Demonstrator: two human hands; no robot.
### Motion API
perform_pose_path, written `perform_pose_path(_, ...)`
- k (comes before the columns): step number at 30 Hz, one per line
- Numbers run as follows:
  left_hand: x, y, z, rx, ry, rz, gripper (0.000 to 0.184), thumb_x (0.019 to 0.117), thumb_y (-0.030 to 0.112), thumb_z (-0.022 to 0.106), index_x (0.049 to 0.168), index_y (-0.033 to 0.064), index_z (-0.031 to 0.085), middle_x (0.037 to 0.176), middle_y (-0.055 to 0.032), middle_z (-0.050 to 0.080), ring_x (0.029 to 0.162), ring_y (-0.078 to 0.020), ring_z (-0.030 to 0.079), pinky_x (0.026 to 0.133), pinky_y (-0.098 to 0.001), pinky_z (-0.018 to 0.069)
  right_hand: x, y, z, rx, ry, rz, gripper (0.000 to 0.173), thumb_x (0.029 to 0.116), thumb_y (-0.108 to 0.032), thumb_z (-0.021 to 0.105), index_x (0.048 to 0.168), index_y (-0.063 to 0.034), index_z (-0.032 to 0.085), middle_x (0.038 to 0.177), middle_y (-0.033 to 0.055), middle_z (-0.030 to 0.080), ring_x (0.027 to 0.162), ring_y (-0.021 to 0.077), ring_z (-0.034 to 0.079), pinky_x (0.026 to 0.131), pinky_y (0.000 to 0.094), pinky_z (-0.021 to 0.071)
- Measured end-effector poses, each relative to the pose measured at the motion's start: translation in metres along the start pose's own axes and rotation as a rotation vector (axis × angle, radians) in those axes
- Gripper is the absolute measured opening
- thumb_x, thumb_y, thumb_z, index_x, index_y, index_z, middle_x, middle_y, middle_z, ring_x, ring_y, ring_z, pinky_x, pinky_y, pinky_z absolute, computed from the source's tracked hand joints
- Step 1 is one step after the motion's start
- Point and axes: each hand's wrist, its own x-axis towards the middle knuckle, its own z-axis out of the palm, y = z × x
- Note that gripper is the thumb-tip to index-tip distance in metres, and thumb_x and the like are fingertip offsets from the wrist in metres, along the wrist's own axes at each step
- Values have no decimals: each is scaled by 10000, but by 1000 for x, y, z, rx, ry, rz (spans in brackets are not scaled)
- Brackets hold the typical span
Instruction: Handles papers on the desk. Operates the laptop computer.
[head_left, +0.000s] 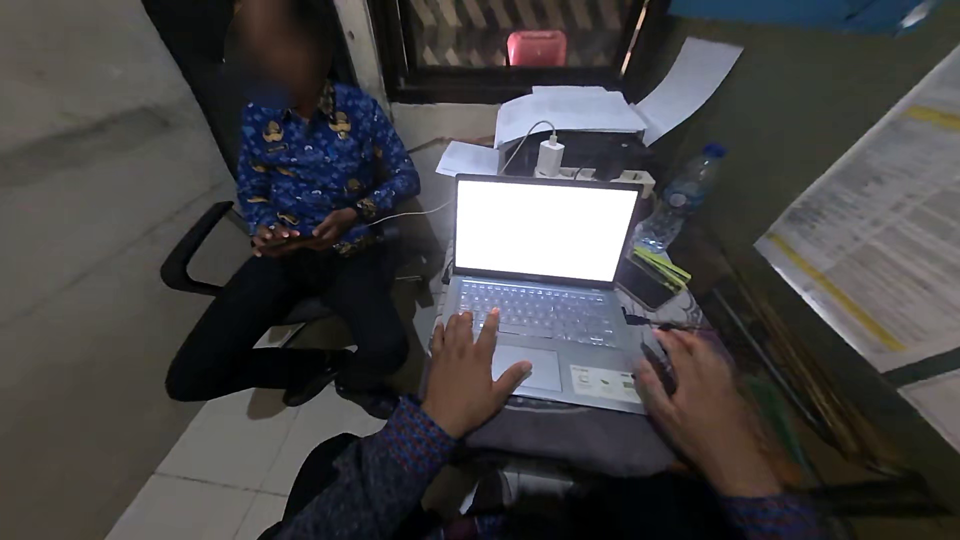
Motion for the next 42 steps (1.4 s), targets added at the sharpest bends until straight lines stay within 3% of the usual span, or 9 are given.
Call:
perform_pose_path(4, 0, 2, 0, 28, 8, -4, 993, 859, 907, 266, 1595, 252, 385, 1515, -205, 491, 1433, -400, 432, 1174, -662, 296, -5, -38, 26, 81, -175, -70, 695, 990, -651, 412, 1471, -175, 568, 1532, 204, 478, 1416, 398, 455, 1129, 574, 417)
perform_pose_path(12, 1, 1, 0, 30, 10, -12, 998, 849, 917, 261, 1594, 265, 384, 1511, -192, 497, 1430, -392, 435, 1170, -659, 301, 0, -45, 35, -59, -139, -100, 753, 953, -746, 350, 1405, -216, 635, 1454, 197, 544, 1334, 412, 516, 1077, 588, 447)
perform_pose_path(17, 1, 2, -1, 38, -9, -11, 1017, 841, 926, 245, 1592, 255, 392, 1512, -196, 498, 1427, -398, 440, 1168, -659, 308, -1, -48, 35, -45, -113, -86, 781, 954, -729, 359, 1476, -185, 561, 1404, 227, 558, 1290, 431, 538, 1027, 596, 481)
perform_pose_path(25, 0, 2, -1, 16, -13, -8, 1013, 844, 925, 234, 1592, 261, 390, 1505, -202, 501, 1429, -400, 436, 1172, -664, 298, -4, -45, 35, -50, -101, -98, 767, 966, -719, 341, 1481, -194, 559, 1359, 197, 593, 1275, 404, 547, 1037, 571, 475)
perform_pose_path(30, 20, 2, -23, -79, -158, -61, 995, 863, 903, 280, 1610, 250, 354, 1581, -242, 400, 1454, -441, 381, 1149, -675, 291, 7, -49, 22, 27, -136, -54, 719, 998, -644, 393, 1481, -134, 543, 1423, 254, 530, 1274, 429, 551, 1020, 586, 489)
perform_pose_path(33, 43, -4, -23, -114, -236, -71, 976, 865, 897, 310, 1619, 279, 325, 1633, -204, 332, 1493, -442, 307, 1149, -702, 249, 21, -57, 16, 18, -244, 0, 716, 1007, -663, 376, 1451, -137, 573, 1459, 248, 516, 1330, 439, 515, 1081, 608, 440)
perform_pose_path(38, 60, -8, -11, -104, -205, -60, 982, 854, 905, 314, 1608, 277, 353, 1616, -173, 376, 1467, -468, 324, 1105, -746, 269, 55, -67, 29, 0, -339, 15, 744, 994, -714, 328, 1457, -186, 577, 1548, 228, 448, 1435, 436, 410, 1161, 647, 321)
perform_pose_path(42, 57, -9, -7, -86, -174, -53, 997, 840, 924, 281, 1603, 288, 363, 1597, -147, 412, 1453, -443, 355, 1104, -727, 289, 75, -76, 44, -13, -317, -4, 731, 996, -714, 336, 1458, -199, 573, 1558, 215, 438, 1455, 437, 375, 1176, 664, 281)
